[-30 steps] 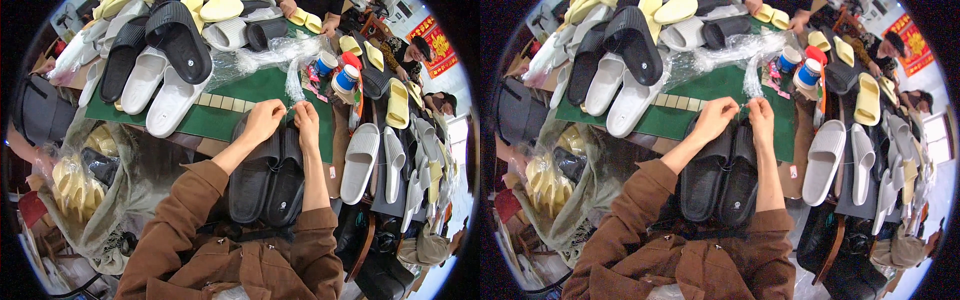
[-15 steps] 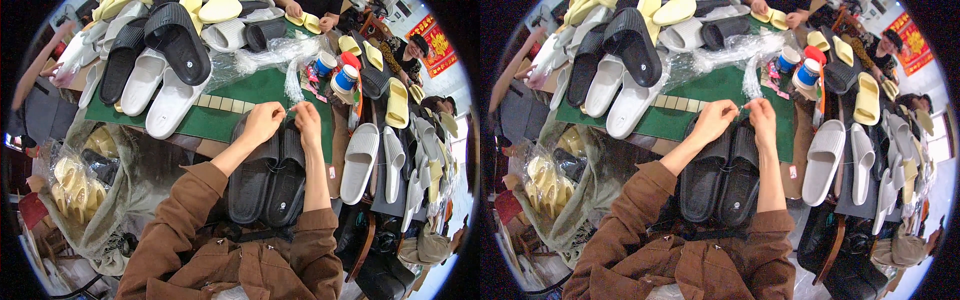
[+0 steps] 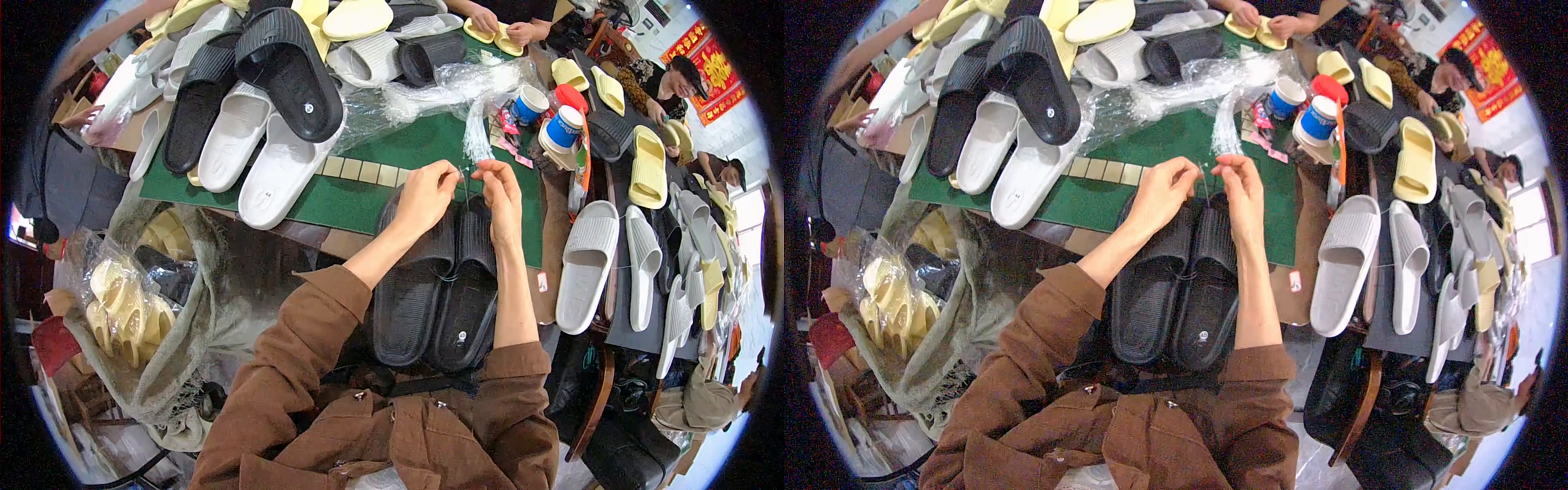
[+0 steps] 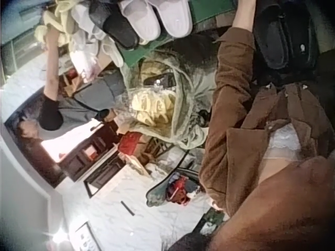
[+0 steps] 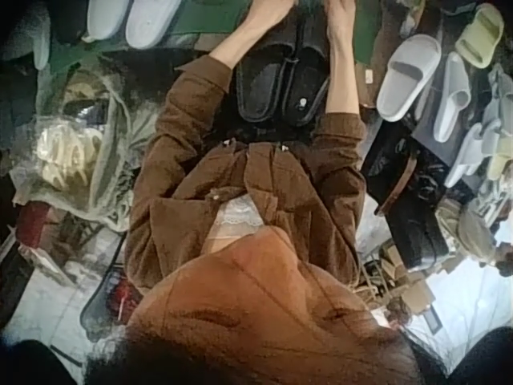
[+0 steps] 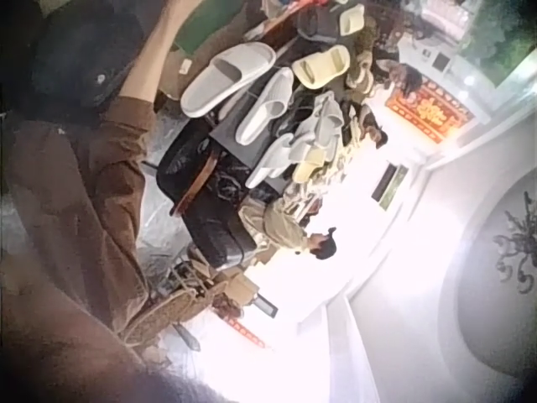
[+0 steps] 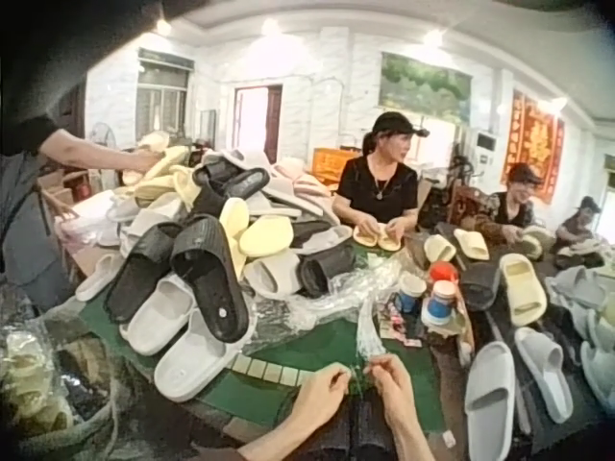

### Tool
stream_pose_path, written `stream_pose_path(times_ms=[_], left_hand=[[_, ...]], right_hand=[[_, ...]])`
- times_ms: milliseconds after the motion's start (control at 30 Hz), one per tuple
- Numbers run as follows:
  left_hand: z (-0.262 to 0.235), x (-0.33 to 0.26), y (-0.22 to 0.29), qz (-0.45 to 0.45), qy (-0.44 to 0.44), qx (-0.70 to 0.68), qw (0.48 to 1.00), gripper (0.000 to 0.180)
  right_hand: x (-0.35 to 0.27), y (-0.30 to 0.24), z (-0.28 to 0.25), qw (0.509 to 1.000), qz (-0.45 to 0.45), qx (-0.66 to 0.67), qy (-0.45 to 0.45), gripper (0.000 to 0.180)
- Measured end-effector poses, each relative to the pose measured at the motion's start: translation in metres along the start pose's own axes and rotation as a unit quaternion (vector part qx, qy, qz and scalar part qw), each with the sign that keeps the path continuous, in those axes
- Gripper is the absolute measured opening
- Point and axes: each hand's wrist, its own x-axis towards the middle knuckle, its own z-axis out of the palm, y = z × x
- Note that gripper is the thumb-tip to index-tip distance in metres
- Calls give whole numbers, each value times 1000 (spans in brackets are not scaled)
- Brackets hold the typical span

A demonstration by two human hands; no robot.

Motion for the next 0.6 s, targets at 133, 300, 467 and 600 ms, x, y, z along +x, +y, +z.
stream_pose_path(times_ms=[133, 300, 467, 600], left_hand=[[3, 0, -4, 36, 3, 26, 999, 17], [1, 0, 0, 16, -12, 11, 1000, 17], [1, -1, -1, 16, -5, -5, 1000, 16], [2, 0, -1, 18, 14, -12, 1000, 12]], right_hand=[[0, 2, 3, 998, -37, -44, -29, 26], [0, 6, 0, 998, -44, -39, -28, 32], [-1, 4, 1, 996, -59, -68, -24, 32], [-2, 1, 5, 994, -40, -82, -58, 33]])
